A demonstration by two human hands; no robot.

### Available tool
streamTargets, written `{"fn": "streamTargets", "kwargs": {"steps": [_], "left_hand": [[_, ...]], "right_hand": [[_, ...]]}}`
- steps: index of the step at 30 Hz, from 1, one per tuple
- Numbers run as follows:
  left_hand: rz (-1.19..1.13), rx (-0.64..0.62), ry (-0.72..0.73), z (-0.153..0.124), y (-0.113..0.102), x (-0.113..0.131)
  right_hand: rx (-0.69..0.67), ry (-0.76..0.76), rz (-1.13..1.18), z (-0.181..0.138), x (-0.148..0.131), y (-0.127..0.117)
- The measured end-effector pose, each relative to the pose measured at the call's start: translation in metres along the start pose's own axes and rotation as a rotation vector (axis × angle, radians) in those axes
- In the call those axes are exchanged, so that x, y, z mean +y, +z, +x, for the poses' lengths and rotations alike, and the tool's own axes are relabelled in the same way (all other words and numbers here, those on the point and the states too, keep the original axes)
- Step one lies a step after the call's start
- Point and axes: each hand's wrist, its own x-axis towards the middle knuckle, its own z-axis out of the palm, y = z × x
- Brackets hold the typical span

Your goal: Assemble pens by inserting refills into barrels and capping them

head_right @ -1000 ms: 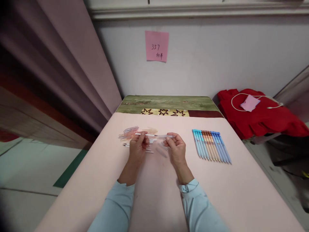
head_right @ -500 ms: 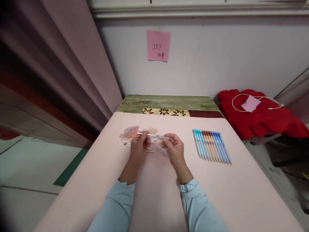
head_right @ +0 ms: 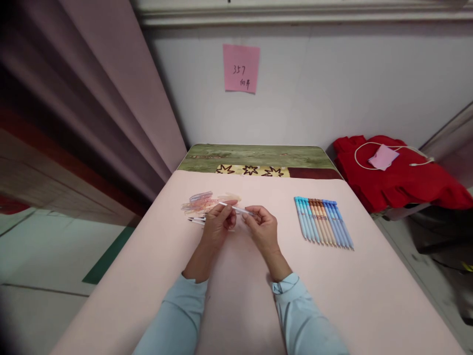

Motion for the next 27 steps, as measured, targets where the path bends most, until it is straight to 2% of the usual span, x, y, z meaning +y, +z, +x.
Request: {"fn": "streamTargets", "kwargs": {"steps": [5, 9, 14, 20, 27], "left_hand": [[-0.07, 0.056, 0.091, 0.0, 0.0, 0.003], [-0.051, 0.062, 0.105, 0.001, 0.0, 0.002], [-0.016, 0.078, 0.12, 0.002, -0.001, -0.003], [0.154, -0.022, 0.128, -0.002, 0.001, -0.011], [0.204, -0.008, 0.161, -0.004, 0.001, -0.01]], "right_hand": [[0.017, 0.001, -0.028, 0.001, 0.001, 0.0], [0.007, -0.022, -0.091, 0.0, 0.002, -0.001], [-0.002, -0.201, -0.377, -0.004, -0.002, -0.002], [-0.027, -0.41, -0.696, -0.009, -0.003, -0.002], [0.078, -0.383, -0.825, -0.011, -0.001, -0.005]]}}
